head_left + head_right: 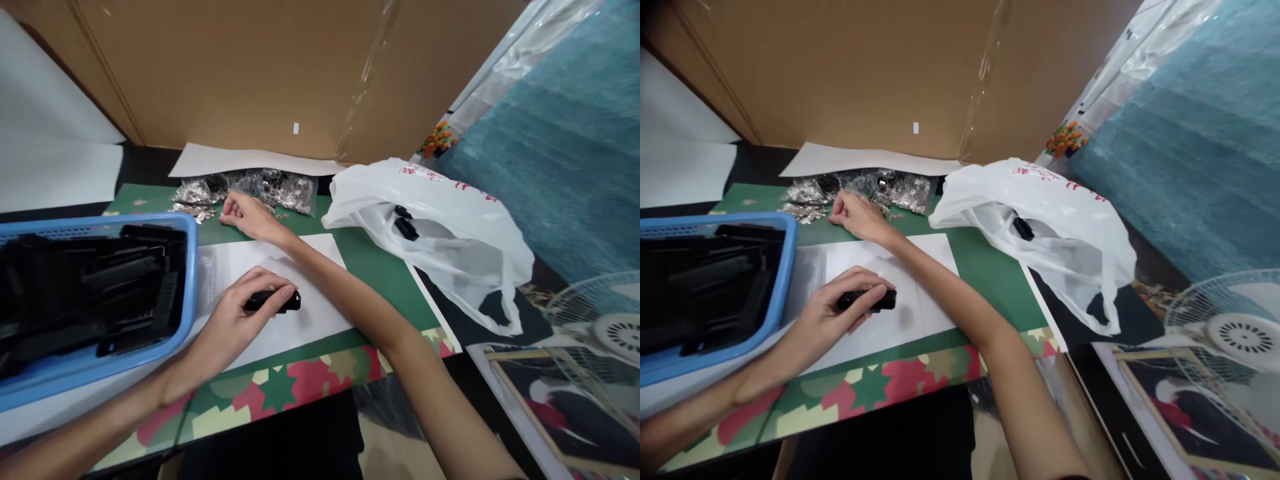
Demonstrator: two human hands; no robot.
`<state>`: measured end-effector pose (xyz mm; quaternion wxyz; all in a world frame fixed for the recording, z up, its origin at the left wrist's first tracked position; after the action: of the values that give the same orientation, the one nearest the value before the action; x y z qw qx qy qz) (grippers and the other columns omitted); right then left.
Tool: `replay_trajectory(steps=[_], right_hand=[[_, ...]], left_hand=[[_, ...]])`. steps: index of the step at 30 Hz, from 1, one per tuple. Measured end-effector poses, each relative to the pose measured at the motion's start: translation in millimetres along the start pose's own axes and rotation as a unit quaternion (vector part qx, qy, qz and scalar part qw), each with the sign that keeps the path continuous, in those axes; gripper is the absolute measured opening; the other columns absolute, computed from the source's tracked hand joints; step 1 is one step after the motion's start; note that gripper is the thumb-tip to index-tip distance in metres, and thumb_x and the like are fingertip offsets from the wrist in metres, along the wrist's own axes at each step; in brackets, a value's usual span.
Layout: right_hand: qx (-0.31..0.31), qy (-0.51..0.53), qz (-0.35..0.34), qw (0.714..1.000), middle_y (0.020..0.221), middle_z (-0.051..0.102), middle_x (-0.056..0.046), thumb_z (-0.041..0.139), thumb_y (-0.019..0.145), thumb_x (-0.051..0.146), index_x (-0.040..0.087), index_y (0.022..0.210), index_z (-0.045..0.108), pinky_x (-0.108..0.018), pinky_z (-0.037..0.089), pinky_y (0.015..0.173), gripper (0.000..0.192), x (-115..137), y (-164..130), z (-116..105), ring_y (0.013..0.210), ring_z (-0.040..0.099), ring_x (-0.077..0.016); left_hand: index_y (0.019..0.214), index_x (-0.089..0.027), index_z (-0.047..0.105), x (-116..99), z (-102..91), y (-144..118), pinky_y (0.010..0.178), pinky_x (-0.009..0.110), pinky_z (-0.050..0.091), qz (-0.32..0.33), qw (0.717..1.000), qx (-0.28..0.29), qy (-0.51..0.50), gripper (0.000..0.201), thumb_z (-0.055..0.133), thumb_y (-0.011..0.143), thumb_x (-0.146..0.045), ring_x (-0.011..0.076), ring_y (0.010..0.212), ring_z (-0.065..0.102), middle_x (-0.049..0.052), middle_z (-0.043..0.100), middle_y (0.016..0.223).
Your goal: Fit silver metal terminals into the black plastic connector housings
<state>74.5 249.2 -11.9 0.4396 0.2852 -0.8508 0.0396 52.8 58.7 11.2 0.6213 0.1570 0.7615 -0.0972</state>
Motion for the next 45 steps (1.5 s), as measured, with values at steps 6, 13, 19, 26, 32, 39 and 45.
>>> replay_trajectory(steps=[6,13,19,26,32,39,45], right_hand=[[-0.011,0.022,-0.048,0.999,0.074,0.052,0.01,0.071,0.094,0.01,0.015,0.109,0.058,-0.021,0.039,0.07,0.021,5,0,-2,0.071,0.053,-0.0093],[0.039,0.024,-0.029,0.999,0.066,0.058,0.013,0.07,0.09,0.007,0.008,0.088,0.069,-0.015,0.04,0.073,0.002,19,1,-3,0.071,0.053,-0.0022],[0.077,0.064,-0.032,0.994,0.069,0.061,0.014,0.065,0.091,0.008,0.005,0.097,0.066,-0.016,0.043,0.074,0.006,34,-20,-25,0.07,0.057,-0.0007],[0.076,0.085,-0.042,0.993,0.099,0.068,0.001,0.061,0.1,0.022,0.017,0.107,0.073,-0.024,0.052,0.084,0.015,40,-116,-77,0.087,0.066,-0.0107],[0.154,0.289,0.092,0.94,0.095,0.076,-0.006,0.07,0.097,0.038,0.017,0.106,0.073,-0.037,0.061,0.091,0.023,20,-194,-85,0.092,0.076,-0.0201],[-0.004,0.177,0.128,0.976,0.107,0.07,-0.005,0.072,0.094,0.032,0.025,0.097,0.076,-0.03,0.062,0.078,0.009,22,-211,-109,0.096,0.071,-0.0184],[-0.003,0.251,0.177,0.952,0.08,0.075,-0.003,0.081,0.086,0.04,0.022,0.09,0.075,-0.025,0.056,0.055,0.02,29,-213,-84,0.074,0.073,-0.0185]], left_hand=[[0.099,-0.027,0.077,-1,4.7,0,0.058,0.021,0.048,0.001,1.0,0.017,0.024,0.023,0.063,0.1,-0.046,0.0151,0.089,0.065,0.002,0.065,0.101],[0.097,-0.025,0.075,-3,4.8,1,0.08,0.027,0.052,0.017,0.998,0.018,0.063,0.026,0.061,0.101,-0.046,0.0169,0.094,0.065,0.002,0.066,0.101],[0.107,-0.028,0.074,-1,1.0,0,0.09,0.031,0.054,0.014,0.997,-0.002,0.08,0.026,0.065,0.098,-0.05,0.0186,0.1,0.065,0.002,0.064,0.107],[0.123,-0.03,0.066,2,3.0,-1,0.084,0.03,0.058,0.028,0.996,0.001,0.09,0.03,0.071,0.094,-0.038,0.0201,0.104,0.069,0.004,0.065,0.118],[0.129,-0.034,0.063,-9,14.9,-11,0.094,0.031,0.055,0.081,0.984,0.038,0.153,0.031,0.068,0.099,-0.032,0.0181,0.104,0.07,0.001,0.071,0.116],[0.116,-0.027,0.062,-11,6.5,-16,0.078,0.025,0.055,0.129,0.963,-0.022,0.236,0.023,0.072,0.096,-0.027,0.0151,0.088,0.07,-0.001,0.068,0.1],[0.128,-0.024,0.062,-17,-6.5,-11,0.069,0.023,0.054,0.19,0.931,-0.053,0.309,0.032,0.069,0.098,-0.025,0.0129,0.075,0.065,-0.001,0.061,0.09]])
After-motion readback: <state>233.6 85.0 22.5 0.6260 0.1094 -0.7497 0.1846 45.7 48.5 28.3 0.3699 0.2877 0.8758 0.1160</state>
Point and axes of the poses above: each hand's wrist, its own y-axis towards the middle knuckle, its own z-axis out of the palm, x = y × z, the point moved 7 cm from there along y, towards the middle knuckle
